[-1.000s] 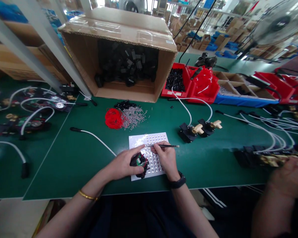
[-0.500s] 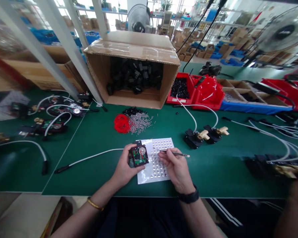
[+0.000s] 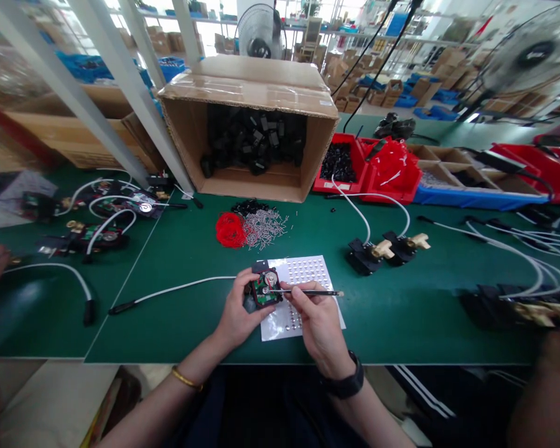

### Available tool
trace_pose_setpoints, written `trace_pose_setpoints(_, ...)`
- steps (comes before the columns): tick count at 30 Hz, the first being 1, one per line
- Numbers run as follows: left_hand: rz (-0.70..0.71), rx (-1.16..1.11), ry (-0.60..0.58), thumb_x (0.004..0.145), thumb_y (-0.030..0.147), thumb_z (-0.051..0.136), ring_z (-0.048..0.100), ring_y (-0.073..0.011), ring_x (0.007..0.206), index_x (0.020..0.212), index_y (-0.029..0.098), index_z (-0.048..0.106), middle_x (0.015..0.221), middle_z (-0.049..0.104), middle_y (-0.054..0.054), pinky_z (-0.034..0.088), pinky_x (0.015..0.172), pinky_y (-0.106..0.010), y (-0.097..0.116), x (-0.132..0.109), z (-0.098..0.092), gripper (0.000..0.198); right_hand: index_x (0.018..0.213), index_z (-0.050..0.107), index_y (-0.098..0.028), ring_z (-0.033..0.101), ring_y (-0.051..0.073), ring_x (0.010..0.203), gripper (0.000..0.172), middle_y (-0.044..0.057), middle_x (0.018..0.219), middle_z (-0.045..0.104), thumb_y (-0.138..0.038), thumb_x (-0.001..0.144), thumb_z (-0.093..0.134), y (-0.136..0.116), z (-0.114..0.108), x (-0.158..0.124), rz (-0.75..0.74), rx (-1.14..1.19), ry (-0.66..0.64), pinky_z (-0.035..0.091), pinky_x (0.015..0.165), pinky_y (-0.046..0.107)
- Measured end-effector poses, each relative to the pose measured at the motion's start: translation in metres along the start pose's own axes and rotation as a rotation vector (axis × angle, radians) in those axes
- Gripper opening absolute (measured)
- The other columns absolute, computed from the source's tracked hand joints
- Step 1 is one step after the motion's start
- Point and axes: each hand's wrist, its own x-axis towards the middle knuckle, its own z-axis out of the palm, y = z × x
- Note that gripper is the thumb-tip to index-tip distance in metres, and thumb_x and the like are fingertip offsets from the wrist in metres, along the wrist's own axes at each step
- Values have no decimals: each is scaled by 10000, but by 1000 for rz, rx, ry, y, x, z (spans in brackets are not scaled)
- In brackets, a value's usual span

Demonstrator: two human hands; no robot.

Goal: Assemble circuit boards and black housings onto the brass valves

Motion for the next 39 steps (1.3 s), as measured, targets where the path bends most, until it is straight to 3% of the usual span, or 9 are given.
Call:
trace_pose_setpoints(22, 70, 19, 37, 689, 262, 742, 425, -285, 1238, 1160, 241, 418, 1285, 422, -117, 362, 1022, -494, -3, -1, 2, 572, 711, 607, -152, 637, 186, 791, 264, 62, 801, 716, -281, 601, 809, -1, 1, 2, -32, -97, -24, 444, 778, 316)
trace_pose_setpoints(27, 131, 56, 58, 701, 236, 734, 303, -305, 1319, 1128, 229, 427, 1433, 248, -144, 350, 1026, -523, 7, 3, 1, 526, 728, 622, -146, 627, 194, 808, 249, 61, 807, 707, -287, 620, 796, 0, 2, 4, -46, -122, -27, 442, 788, 329)
trace_pose_setpoints(32, 231, -42, 51, 718, 149, 715, 400, -276, 1255, 1183, 241, 349, 1315, 411, -139, 356, 1007, -554, 1, 3, 3, 599, 738, 627, -144, 619, 186, 789, 233, 56, 802, 701, -284, 640, 784, -1, 4, 6, -71, -164, -41, 445, 770, 326)
trace_pose_setpoints(39, 315, 26, 53, 725, 130, 704, 412, -275, 1239, 1143, 245, 372, 1303, 420, -130, 371, 992, -541, -1, 5, 1, 546, 739, 604, -157, 623, 193, 755, 242, 43, 766, 681, -311, 657, 771, 2, 4, 11, -82, -249, -32, 464, 722, 322)
